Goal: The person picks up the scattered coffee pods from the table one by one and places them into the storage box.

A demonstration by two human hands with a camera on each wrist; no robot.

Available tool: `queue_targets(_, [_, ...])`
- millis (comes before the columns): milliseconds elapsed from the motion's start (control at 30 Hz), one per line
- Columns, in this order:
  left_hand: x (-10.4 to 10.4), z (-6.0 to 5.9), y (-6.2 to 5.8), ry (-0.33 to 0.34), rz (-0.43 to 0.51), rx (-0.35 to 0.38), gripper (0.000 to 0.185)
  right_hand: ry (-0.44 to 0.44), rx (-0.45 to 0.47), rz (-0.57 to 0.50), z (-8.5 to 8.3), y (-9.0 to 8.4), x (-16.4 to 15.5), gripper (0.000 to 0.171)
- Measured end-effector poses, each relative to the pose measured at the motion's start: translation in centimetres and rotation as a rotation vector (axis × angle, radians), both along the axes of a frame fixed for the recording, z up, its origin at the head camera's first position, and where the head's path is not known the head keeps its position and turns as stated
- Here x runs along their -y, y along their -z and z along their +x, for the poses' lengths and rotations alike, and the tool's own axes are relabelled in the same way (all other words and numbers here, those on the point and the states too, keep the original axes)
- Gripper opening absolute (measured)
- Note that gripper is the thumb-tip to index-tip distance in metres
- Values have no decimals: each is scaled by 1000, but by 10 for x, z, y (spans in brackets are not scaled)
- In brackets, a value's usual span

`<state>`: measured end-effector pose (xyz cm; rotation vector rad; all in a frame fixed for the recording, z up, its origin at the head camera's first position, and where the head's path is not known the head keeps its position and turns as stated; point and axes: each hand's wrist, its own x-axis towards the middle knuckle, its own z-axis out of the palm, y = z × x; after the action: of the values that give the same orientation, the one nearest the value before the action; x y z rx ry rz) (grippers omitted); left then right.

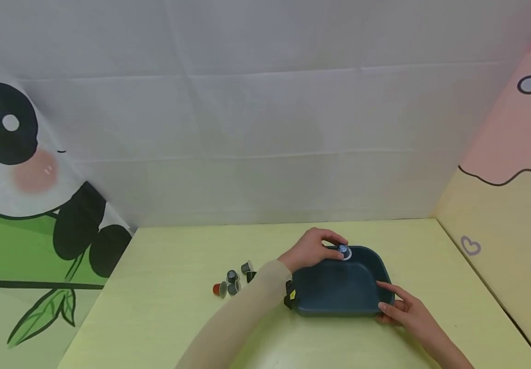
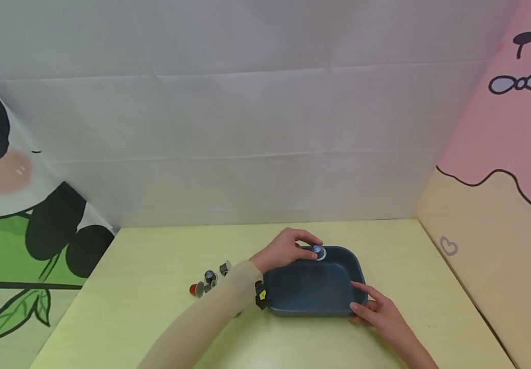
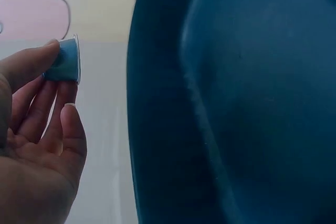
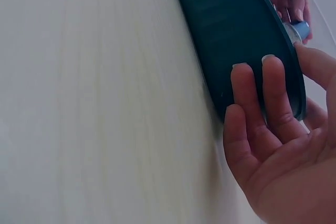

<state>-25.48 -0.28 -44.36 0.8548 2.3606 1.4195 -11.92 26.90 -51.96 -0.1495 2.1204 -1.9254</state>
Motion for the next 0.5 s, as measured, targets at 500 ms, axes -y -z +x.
queue_targets(500, [-36, -8, 15, 129, -256, -121, 29, 7, 21, 30, -2, 1, 0, 50])
